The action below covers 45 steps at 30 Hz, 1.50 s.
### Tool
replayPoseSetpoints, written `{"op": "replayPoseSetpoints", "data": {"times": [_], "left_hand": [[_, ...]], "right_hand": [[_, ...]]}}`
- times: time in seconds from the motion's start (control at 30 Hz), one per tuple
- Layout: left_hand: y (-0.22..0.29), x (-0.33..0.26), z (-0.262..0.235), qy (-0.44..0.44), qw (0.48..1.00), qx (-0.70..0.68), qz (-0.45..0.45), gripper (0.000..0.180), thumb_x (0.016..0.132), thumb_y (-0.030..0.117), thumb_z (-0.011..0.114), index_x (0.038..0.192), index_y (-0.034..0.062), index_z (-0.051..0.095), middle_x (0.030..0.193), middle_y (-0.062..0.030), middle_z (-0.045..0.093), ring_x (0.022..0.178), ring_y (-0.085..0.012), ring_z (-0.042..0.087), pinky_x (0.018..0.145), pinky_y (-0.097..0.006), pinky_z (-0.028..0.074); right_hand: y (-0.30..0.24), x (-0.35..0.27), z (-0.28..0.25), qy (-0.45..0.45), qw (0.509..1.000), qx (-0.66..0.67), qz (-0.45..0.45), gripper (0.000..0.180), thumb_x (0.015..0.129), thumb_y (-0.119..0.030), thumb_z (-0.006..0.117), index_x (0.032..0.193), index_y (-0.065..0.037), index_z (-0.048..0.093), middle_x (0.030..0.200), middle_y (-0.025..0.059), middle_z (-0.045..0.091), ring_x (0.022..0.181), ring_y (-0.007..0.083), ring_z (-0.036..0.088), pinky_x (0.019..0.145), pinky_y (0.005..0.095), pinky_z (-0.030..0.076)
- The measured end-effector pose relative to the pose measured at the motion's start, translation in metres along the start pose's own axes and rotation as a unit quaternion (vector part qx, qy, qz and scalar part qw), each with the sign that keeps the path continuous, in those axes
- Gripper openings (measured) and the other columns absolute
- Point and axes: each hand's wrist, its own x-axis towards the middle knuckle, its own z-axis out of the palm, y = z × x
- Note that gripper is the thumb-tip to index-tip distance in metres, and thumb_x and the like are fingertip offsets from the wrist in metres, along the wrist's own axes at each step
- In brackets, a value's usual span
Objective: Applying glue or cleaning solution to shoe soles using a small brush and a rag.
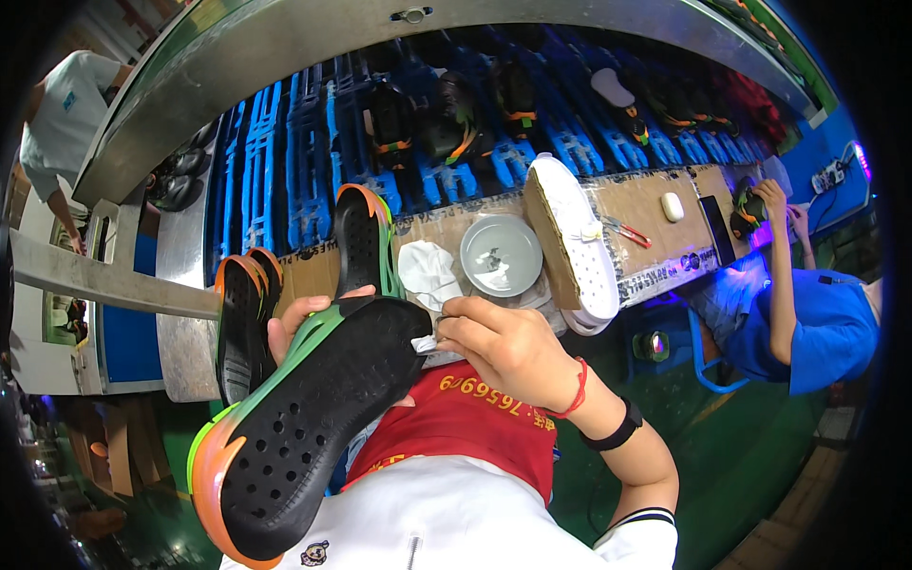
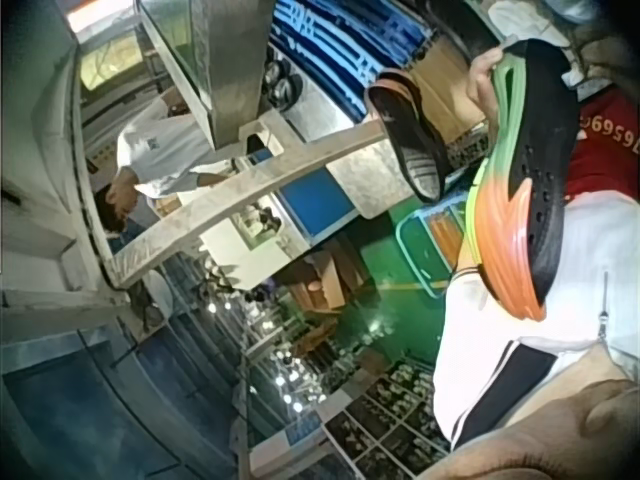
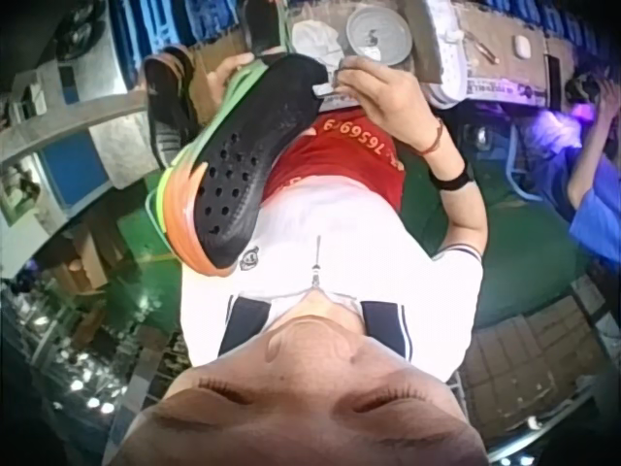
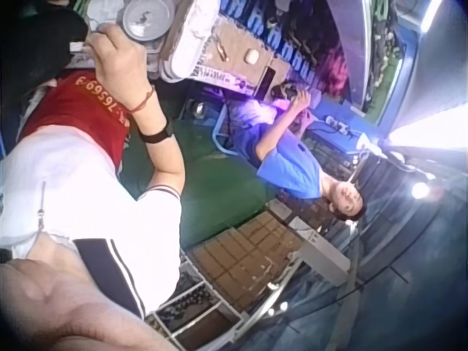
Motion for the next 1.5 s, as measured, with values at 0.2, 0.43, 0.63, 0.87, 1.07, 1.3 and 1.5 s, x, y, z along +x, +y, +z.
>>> {"op": "replayPoseSetpoints", "data": {"times": [0.2,0.43,0.63,0.87,1.07,1.3,1.5], "left_hand": [[-0.038,-0.021,-0.026,-0.07,0.995,-0.069,-0.002,0.132,0.052,0.013,0.094,0.147,0.0155,0.003,0.133,-0.0253,0.033,0.118,-0.0412,0.051,0.09,-0.052,0.053],[-0.022,-0.014,-0.022,0.242,0.741,-0.517,-0.353,0.118,0.054,0.013,0.093,0.143,0.0123,0.015,0.129,-0.0322,0.04,0.118,-0.0399,0.052,0.093,-0.051,0.05],[-0.029,-0.009,-0.026,-0.076,0.989,-0.121,-0.049,0.11,0.053,0.011,0.093,0.138,0.0101,0.022,0.127,-0.0342,0.043,0.119,-0.0389,0.052,0.093,-0.05,0.051],[-0.024,-0.006,-0.025,-0.066,0.988,-0.124,-0.056,0.087,0.062,0.003,0.086,0.129,0.0069,0.031,0.129,-0.0368,0.044,0.116,-0.0379,0.056,0.092,-0.048,0.052],[-0.038,-0.015,-0.033,0.044,0.902,-0.391,-0.176,0.051,0.085,0.004,0.067,0.125,0.0033,0.036,0.131,-0.0393,0.042,0.114,-0.0385,0.057,0.092,-0.047,0.052],[-0.045,-0.013,-0.039,-0.032,0.957,-0.26,-0.121,0.043,0.102,0.041,0.031,0.126,0.0069,0.043,0.134,-0.037,0.041,0.118,-0.0409,0.053,0.099,-0.05,0.045],[-0.01,-0.002,-0.002,0.146,0.944,-0.179,-0.235,0.099,0.076,0.051,0.072,0.145,0.0027,0.02,0.111,-0.0202,0.058,0.092,-0.0234,0.062,0.083,-0.037,0.051]], "right_hand": [[-0.001,-0.002,0.004,0.0,0.992,0.123,0.025,0.014,0.079,-0.003,0.07,0.092,-0.001,0.064,0.098,0.0123,0.063,0.08,0.0289,0.065,0.066,0.0343,0.053],[-0.004,-0.001,0.005,-0.001,0.976,0.216,0.033,0.014,0.08,-0.002,0.069,0.093,0.0,0.064,0.095,0.0129,0.063,0.08,0.03,0.065,0.068,0.0341,0.052],[0.001,0.0,0.008,0.054,0.996,0.052,0.043,0.015,0.079,-0.001,0.069,0.093,0.0,0.063,0.098,0.0127,0.063,0.079,0.03,0.065,0.067,0.035,0.053],[0.0,-0.003,0.008,0.002,0.986,0.16,0.04,0.013,0.079,-0.003,0.07,0.091,0.0,0.064,0.099,0.0131,0.064,0.083,0.0294,0.066,0.07,0.0342,0.053],[-0.007,-0.004,0.011,0.007,0.97,0.23,0.082,0.008,0.08,0.0,0.069,0.087,0.003,0.065,0.093,0.0149,0.066,0.085,0.0286,0.066,0.073,0.033,0.053],[-0.007,-0.01,0.018,0.02,0.962,0.249,0.112,0.009,0.082,0.0,0.067,0.09,0.004,0.066,0.095,0.0164,0.067,0.086,0.0278,0.067,0.074,0.0324,0.053],[-0.011,-0.013,0.023,0.031,0.939,0.305,0.158,0.009,0.084,0.0,0.064,0.092,0.005,0.066,0.096,0.0157,0.068,0.084,0.0222,0.067,0.074,0.0293,0.052]]}}
